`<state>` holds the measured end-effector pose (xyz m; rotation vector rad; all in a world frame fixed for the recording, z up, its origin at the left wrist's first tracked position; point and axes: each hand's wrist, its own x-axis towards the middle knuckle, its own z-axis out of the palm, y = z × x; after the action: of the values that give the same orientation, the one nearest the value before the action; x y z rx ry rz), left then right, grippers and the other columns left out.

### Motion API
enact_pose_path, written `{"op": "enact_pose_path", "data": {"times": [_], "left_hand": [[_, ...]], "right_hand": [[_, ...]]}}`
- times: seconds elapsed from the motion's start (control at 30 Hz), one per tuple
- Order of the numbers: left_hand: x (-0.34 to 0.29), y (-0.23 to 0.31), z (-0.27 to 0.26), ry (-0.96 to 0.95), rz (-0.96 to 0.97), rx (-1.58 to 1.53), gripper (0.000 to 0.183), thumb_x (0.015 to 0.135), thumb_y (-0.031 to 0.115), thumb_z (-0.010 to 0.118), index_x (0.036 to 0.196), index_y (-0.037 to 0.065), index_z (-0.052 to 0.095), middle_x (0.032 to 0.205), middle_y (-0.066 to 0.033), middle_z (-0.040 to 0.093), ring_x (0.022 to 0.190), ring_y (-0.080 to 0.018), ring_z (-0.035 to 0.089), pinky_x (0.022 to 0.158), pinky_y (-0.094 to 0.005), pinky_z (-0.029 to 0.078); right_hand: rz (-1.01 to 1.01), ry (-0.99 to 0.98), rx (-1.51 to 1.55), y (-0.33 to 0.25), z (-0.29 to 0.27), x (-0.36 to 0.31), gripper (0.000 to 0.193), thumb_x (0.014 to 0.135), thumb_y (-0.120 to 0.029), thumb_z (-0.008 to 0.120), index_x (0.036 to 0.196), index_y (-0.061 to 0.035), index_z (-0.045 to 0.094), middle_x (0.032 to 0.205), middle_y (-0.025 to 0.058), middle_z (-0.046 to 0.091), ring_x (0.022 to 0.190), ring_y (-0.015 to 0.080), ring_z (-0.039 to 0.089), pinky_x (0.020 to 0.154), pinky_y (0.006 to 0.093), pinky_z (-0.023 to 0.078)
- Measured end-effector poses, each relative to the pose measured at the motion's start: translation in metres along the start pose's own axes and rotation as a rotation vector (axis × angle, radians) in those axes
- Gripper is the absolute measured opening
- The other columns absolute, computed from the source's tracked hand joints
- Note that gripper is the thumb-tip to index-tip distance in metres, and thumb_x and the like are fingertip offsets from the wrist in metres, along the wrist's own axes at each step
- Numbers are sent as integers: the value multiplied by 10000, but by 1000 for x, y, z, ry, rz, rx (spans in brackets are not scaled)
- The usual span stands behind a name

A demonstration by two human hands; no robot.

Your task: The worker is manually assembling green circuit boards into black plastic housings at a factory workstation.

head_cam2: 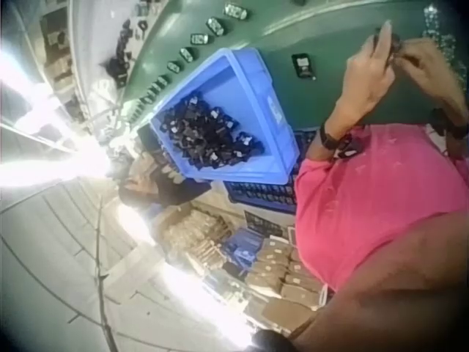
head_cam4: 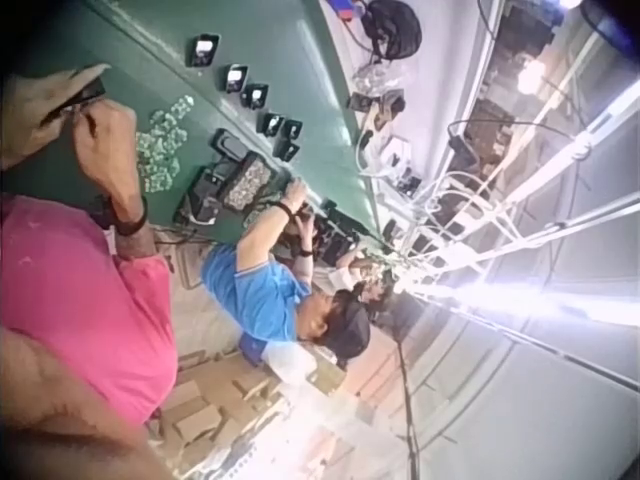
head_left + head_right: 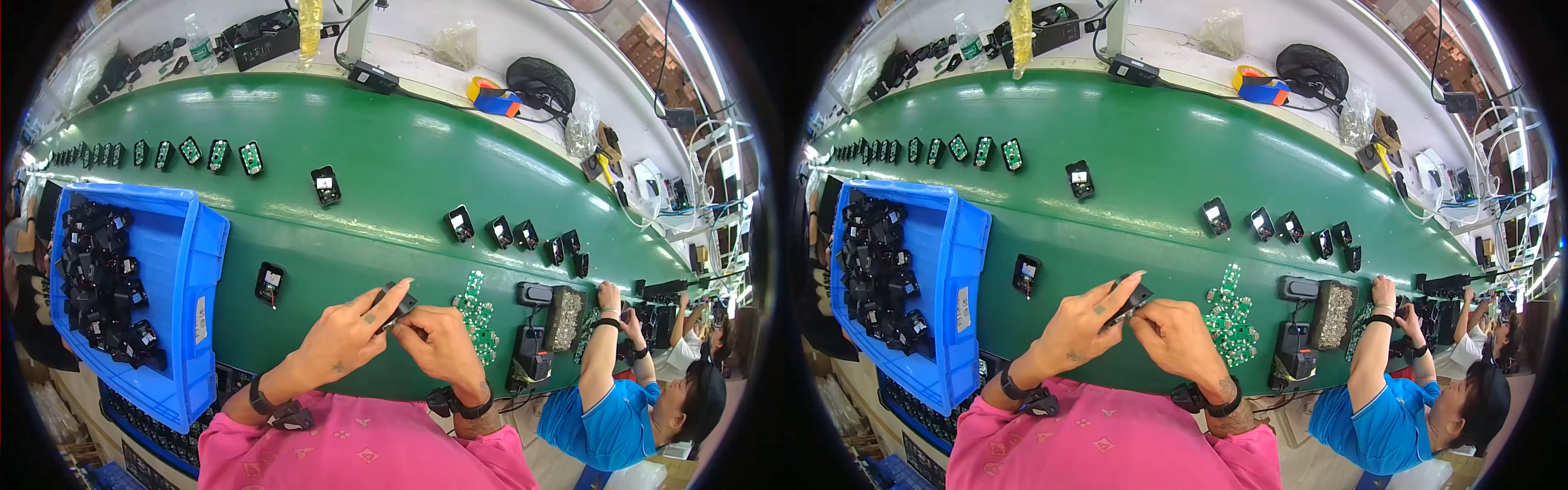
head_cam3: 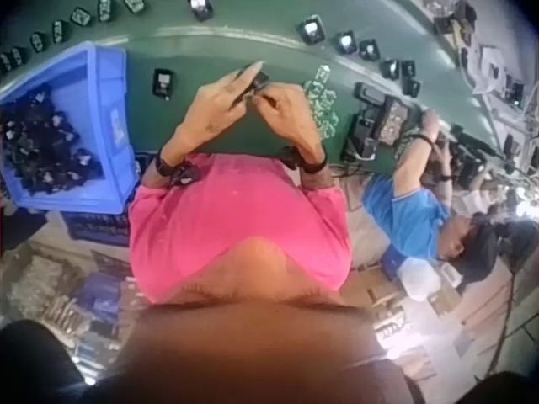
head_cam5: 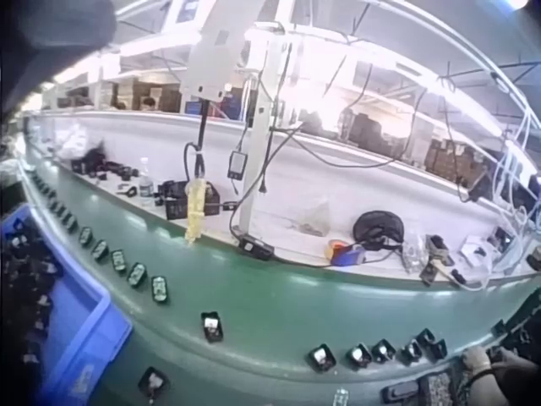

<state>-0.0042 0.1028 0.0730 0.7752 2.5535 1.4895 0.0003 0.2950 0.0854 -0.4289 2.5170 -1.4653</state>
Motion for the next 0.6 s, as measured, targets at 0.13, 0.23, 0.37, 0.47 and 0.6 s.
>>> {"op": "enact_pose_path", "data": {"times": [0.13, 0.23, 0.37, 0.47, 0.6], "left_hand": [[-4, -8, 17, 142, 14, 97, 732, 783, -18, 633, 1480, 65, 426, 1122, -181, 651, 759, -230, 655, 662, -304, 542], [-2, -17, 17, 99, -77, -72, 705, 824, -25, 623, 1490, 55, 404, 1112, -156, 656, 799, -178, 658, 667, -275, 541], [-6, -24, 13, 203, -395, -742, 619, 898, -58, 588, 1480, 52, 406, 1133, -83, 638, 914, -102, 628, 758, -261, 551], [-7, -34, 19, 92, -301, -811, 609, 878, -75, 603, 1453, 29, 430, 1185, -99, 620, 920, -127, 647, 756, -264, 554], [-5, -35, 21, 4, -317, -788, 664, 792, -86, 709, 1402, 9, 467, 1230, -130, 612, 968, -141, 666, 779, -266, 561]], "right_hand": [[82, 51, -55, 1, 10, -2, 85, 833, -51, 646, 815, 28, 674, 720, 187, 638, 572, 303, 615, 533, 392, 461], [187, 120, -5, 9, 20, -4, 103, 846, -69, 658, 800, 22, 666, 710, 175, 635, 560, 274, 607, 529, 378, 459], [229, 401, 135, 19, 29, -8, 217, 917, -184, 697, 961, 25, 656, 712, 78, 647, 560, 151, 594, 517, 296, 455], [253, 174, 669, 42, 35, -6, 229, 965, -168, 645, 1042, 48, 643, 814, 75, 701, 626, 99, 641, 530, 258, 497], [313, 121, 576, 50, 25, -9, 214, 965, -165, 653, 932, 46, 665, 680, 47, 662, 568, 70, 608, 488, 229, 476]]}}
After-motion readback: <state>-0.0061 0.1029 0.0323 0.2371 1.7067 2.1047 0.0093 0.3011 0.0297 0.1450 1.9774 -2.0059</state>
